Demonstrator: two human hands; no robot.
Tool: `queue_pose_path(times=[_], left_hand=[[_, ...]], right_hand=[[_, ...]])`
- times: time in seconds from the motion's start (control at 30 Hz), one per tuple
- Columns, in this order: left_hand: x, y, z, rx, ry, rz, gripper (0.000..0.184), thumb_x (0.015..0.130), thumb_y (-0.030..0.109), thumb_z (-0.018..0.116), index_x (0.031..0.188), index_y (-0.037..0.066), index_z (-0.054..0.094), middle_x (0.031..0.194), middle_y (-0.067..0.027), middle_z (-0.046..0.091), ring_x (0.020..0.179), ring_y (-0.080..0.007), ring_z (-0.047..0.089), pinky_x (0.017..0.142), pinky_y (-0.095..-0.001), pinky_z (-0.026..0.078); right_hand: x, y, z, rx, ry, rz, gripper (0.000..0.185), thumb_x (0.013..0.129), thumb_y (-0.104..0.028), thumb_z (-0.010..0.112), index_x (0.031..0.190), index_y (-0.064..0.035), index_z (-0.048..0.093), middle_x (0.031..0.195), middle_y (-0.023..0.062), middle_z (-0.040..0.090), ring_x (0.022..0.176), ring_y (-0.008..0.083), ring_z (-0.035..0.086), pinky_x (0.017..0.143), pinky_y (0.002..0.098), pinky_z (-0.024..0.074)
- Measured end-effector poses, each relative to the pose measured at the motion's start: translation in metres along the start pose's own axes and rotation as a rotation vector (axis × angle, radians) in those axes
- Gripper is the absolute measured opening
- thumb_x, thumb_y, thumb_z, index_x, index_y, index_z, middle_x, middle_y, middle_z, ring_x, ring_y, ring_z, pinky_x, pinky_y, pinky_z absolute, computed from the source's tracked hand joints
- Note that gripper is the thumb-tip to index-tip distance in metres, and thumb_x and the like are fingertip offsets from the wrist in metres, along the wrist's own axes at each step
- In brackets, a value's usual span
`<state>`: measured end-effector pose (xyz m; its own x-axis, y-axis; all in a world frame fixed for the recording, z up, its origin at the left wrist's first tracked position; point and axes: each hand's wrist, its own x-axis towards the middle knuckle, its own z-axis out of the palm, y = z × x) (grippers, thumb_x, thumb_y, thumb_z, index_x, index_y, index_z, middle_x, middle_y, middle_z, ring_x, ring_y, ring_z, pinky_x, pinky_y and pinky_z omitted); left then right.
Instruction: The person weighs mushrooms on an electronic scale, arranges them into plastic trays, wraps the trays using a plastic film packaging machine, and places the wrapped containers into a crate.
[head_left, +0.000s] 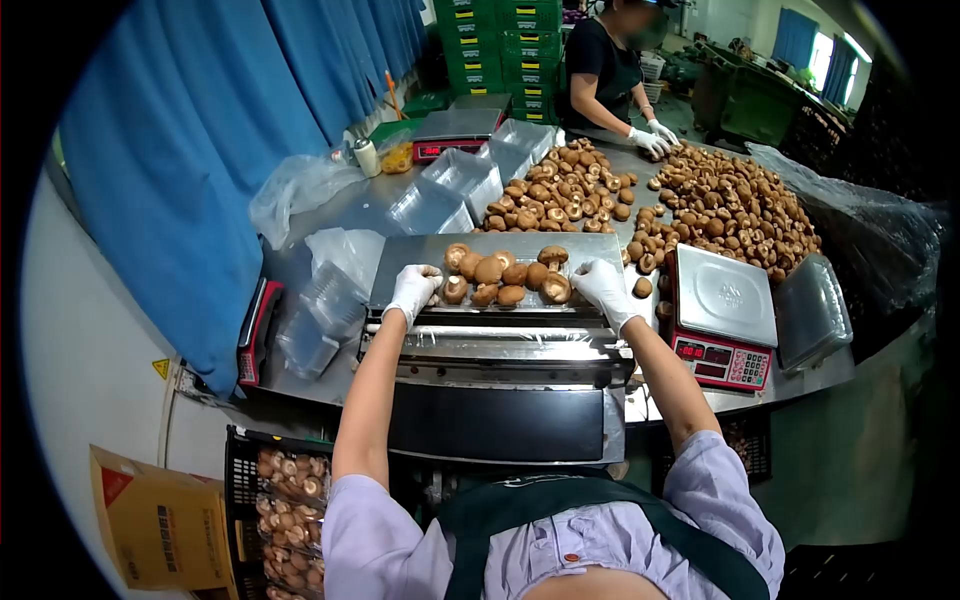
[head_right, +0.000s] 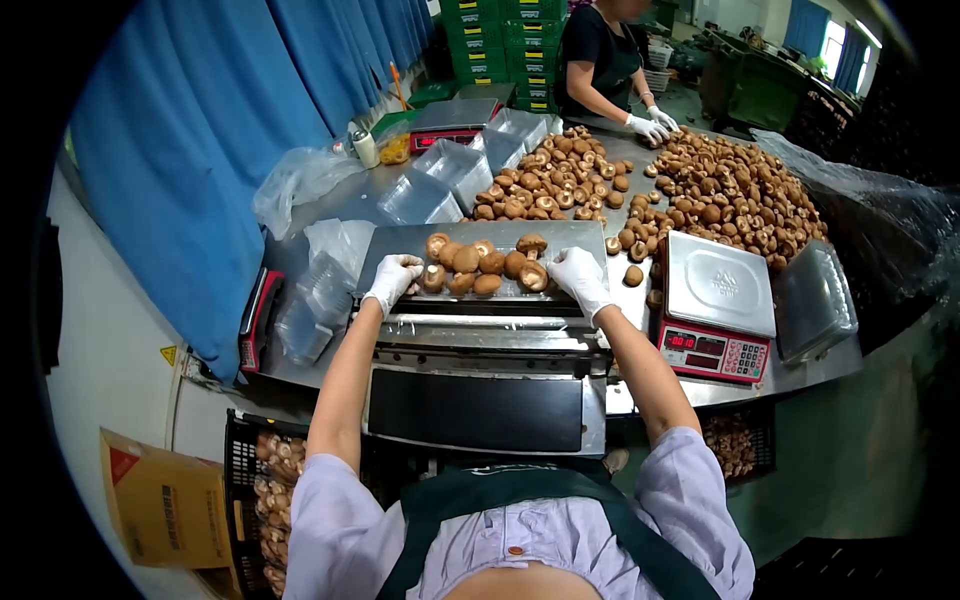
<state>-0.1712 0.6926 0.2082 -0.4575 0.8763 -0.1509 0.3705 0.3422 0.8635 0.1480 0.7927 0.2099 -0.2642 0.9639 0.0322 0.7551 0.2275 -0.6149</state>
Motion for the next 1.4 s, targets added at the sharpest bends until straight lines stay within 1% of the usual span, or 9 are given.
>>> queue_pose_path(times=[0.17,0.3,0.47,0.63,0.7,1.17,1.27,1.3,1.4], left_hand=[[-0.002,-0.005,-0.011,0.07,0.024,0.08,0.018,0.082,0.01,0.062,0.097,0.002,0.067,0.072,-0.0065,0.066,0.052,-0.0117,0.059,0.054,-0.0259,0.05],[-0.026,-0.006,-0.037,0.384,-0.013,0.471,0.023,0.08,0.016,0.06,0.101,0.007,0.067,0.099,-0.0144,0.066,0.096,-0.0286,0.062,0.081,-0.0341,0.049],[-0.063,-0.001,-0.069,0.88,-0.323,1.177,0.022,0.078,0.017,0.06,0.099,0.021,0.063,0.1,-0.0025,0.061,0.079,-0.0221,0.061,0.063,-0.0342,0.052],[-0.063,-0.01,-0.059,1.118,-0.343,1.399,0.019,0.083,0.016,0.055,0.099,0.013,0.063,0.097,-0.0028,0.061,0.066,-0.0183,0.059,0.049,-0.0306,0.049],[-0.067,-0.015,-0.049,1.184,-0.405,1.212,0.016,0.082,0.017,0.056,0.096,0.011,0.063,0.095,-0.0017,0.06,0.063,-0.0172,0.058,0.047,-0.0303,0.048],[-0.065,-0.025,-0.059,0.929,-0.325,1.302,0.01,0.082,0.017,0.059,0.09,0.011,0.061,0.098,-0.0029,0.062,0.077,-0.0246,0.061,0.061,-0.0347,0.051],[-0.089,-0.034,-0.068,0.388,-0.4,0.619,0.008,0.085,0.007,0.056,0.092,0.006,0.057,0.092,-0.0079,0.061,0.078,-0.0244,0.061,0.071,-0.0328,0.049],[-0.087,-0.055,-0.071,0.276,-0.451,0.759,0.007,0.086,0.005,0.053,0.092,0.003,0.055,0.094,-0.0074,0.057,0.075,-0.0172,0.059,0.068,-0.0299,0.049],[-0.143,-0.031,-0.083,-0.022,-0.552,0.233,0.007,0.089,0.004,0.048,0.094,0.004,0.053,0.099,-0.0054,0.052,0.073,-0.0106,0.056,0.064,-0.0249,0.048]], right_hand=[[-0.001,0.018,0.006,0.074,-0.072,-0.032,0.026,0.079,-0.027,0.06,0.084,-0.0032,0.069,0.067,0.0125,0.066,0.066,0.0202,0.066,0.063,0.0306,0.0505],[-0.033,0.014,-0.031,-0.175,0.04,-0.307,0.037,0.08,-0.038,0.064,0.1,-0.0065,0.065,0.081,0.016,0.067,0.079,0.029,0.066,0.069,0.0358,0.0521],[-0.064,0.011,-0.072,-0.522,-0.257,-0.796,0.035,0.08,-0.027,0.062,0.111,-0.0102,0.06,0.099,0.0115,0.062,0.075,0.0297,0.061,0.063,0.0372,0.0516],[-0.072,0.028,-0.044,-0.446,-0.369,-1.014,0.036,0.084,-0.019,0.05,0.119,-0.013,0.057,0.122,0.0065,0.055,0.09,0.0233,0.058,0.073,0.0354,0.05],[-0.077,0.021,-0.043,-0.316,-0.407,-0.816,0.035,0.084,-0.02,0.051,0.117,-0.01,0.058,0.118,0.0061,0.058,0.091,0.0221,0.057,0.072,0.0353,0.0494],[-0.074,0.053,-0.024,-0.253,-0.279,-0.821,0.022,0.077,-0.003,0.054,0.097,-0.0064,0.063,0.099,0.0063,0.067,0.085,0.025,0.061,0.067,0.0346,0.0519],[-0.113,0.047,-0.05,-0.148,-0.094,-0.729,0.025,0.083,-0.006,0.053,0.108,-0.0051,0.057,0.095,0.0093,0.065,0.077,0.0304,0.062,0.064,0.0374,0.0505],[-0.122,0.053,-0.053,-0.06,-0.071,-0.654,0.023,0.084,-0.007,0.053,0.107,-0.0044,0.057,0.093,0.0094,0.066,0.075,0.0304,0.063,0.062,0.0363,0.0505],[-0.149,0.036,-0.081,0.29,-0.201,-0.354,0.014,0.091,-0.01,0.05,0.091,-0.0003,0.061,0.075,0.0092,0.065,0.065,0.0186,0.063,0.059,0.0296,0.0489]])
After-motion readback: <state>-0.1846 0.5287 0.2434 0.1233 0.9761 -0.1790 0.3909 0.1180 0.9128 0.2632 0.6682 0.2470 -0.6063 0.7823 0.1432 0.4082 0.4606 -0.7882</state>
